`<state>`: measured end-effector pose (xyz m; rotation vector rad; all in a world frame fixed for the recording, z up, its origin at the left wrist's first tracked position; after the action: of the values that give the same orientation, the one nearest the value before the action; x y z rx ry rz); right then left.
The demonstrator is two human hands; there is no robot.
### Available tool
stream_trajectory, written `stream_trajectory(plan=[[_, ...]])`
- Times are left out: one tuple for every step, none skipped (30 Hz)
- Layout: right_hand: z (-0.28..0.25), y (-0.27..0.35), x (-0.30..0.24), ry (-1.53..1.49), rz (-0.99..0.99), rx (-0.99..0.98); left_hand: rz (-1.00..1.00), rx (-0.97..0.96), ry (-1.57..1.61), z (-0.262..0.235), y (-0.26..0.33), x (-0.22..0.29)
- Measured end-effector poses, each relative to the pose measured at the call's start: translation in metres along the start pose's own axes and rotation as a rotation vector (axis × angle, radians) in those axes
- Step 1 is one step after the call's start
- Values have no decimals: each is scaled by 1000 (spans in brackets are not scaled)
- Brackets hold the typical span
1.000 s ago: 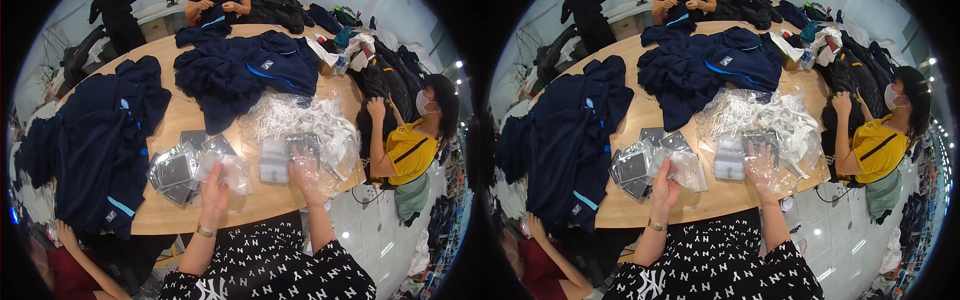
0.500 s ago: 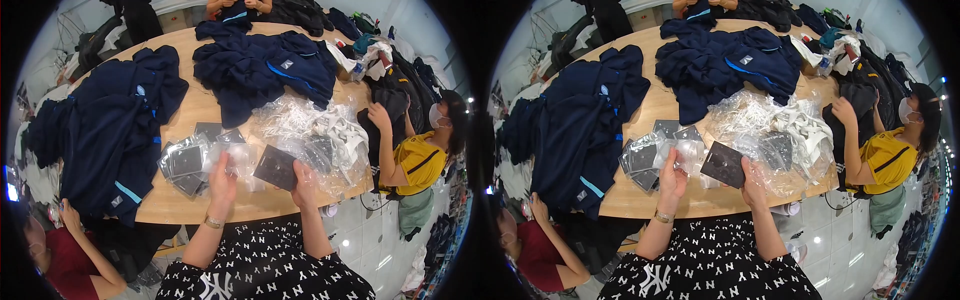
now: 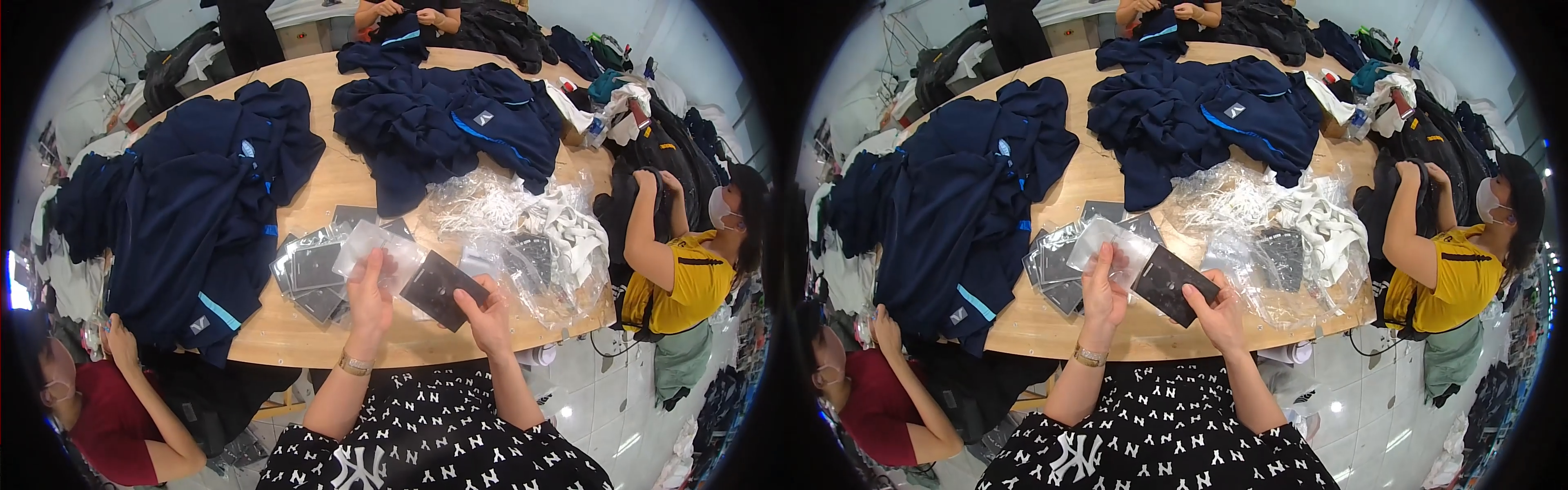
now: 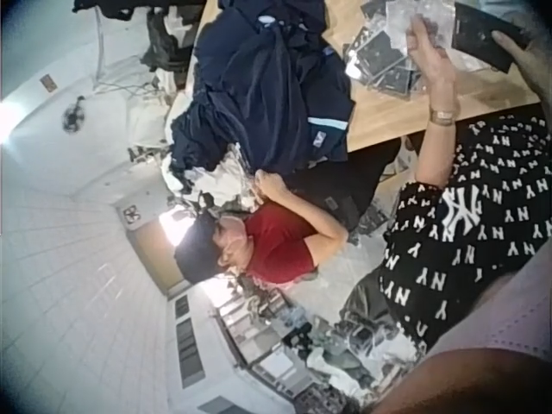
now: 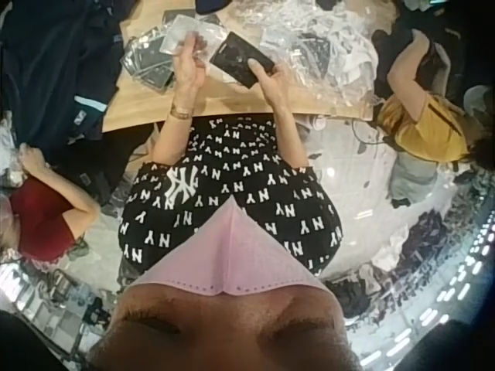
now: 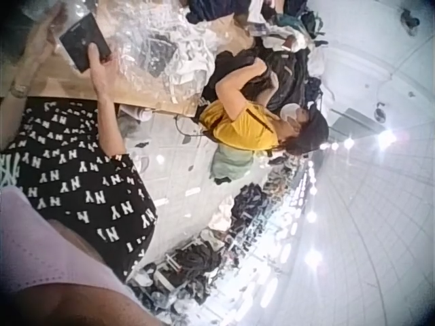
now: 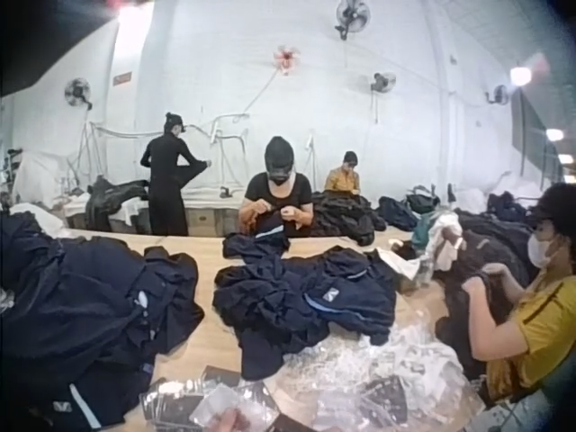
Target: Inspecting and organizing small black square components in plastic bags on a garment production line table.
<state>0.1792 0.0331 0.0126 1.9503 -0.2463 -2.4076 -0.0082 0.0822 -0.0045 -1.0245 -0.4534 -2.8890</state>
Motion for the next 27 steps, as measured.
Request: stream_trajectory(plan=[[3, -1, -2, 4, 6, -10, -22, -13, 3, 2, 0, -1], [8, 0, -6, 3, 6, -11, -22, -13, 2, 2, 0, -1], [13, 3, -16, 2, -52, 19, -33, -33, -7, 4, 0, -3], [15, 6, -27, 1, -112, 51, -45, -54, -17, 8, 1, -5], [14, 5, -25, 0, -114, 52, -44, -57, -18, 12, 2, -3], [16, 4, -23, 66, -136, 21, -64, -63, -27, 16, 5, -3], [18, 5, -22, 132, -157, -9, -84, -69, -36, 20, 7, -3], [20, 6, -24, 88, -171, 1, -84, -70, -38, 21, 7, -2], [21, 7, -23, 86, -171, 2, -106, -54, -25, 20, 7, -2], [23, 8, -20, 48, -134, -22, -128, -39, -12, 19, 7, -3], [25, 9, -16, 10, -97, -47, -129, -40, -14, 20, 5, -3], [27, 10, -13, 8, -98, -46, -133, -41, 12, 21, 3, -3], [29, 10, -5, -108, -53, -46, -136, -44, 39, 23, 2, -3], [31, 9, 1, -225, -7, -46, -135, -47, 37, 23, 1, -2], [31, 9, 1, -226, -11, -46, -158, -79, 34, 26, 0, -4], [31, 9, 3, -251, 9, -44, -182, -111, 30, 28, -1, -5], [31, 9, 5, -276, 28, -42, -183, -115, 29, 29, -3, -3], [30, 8, 5, -277, 25, -39, -218, -143, -13, 33, -4, -3], [31, 7, 0, -214, -35, -59, -248, -168, -54, 35, -5, -2], [32, 6, -6, -151, -96, -77, -244, -169, -56, 34, -7, -2], [32, 5, -9, -152, -98, -79, -247, -198, -41, 33, -11, -5], [34, 4, -17, -41, -127, -86, -251, -229, -27, 36, -12, -5], [35, 2, -22, 71, -157, -92, -250, -231, -29, 37, -11, -6], [34, -1, -21, 69, -159, -92, -161, -191, -22, 36, -9, 0], [32, -5, -19, 66, -131, -84, -73, -153, -14, 38, -7, 7], [31, -8, -17, 62, -103, -77, -73, -157, -15, 42, -5, 8], [31, -9, -21, 61, -107, -74, 2, -173, -34, 47, -3, 14]])
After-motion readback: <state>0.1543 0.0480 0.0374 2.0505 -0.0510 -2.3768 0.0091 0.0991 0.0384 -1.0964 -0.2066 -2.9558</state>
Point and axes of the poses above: each hand's wrist, its own y-axis away from the middle knuckle, its own z-axis out of the palm, x = y × z, the point moved 8 cm from there along -y, towards the middle knuckle, and after that the axes turned 4 degrees about y, right-handed, at the moved point
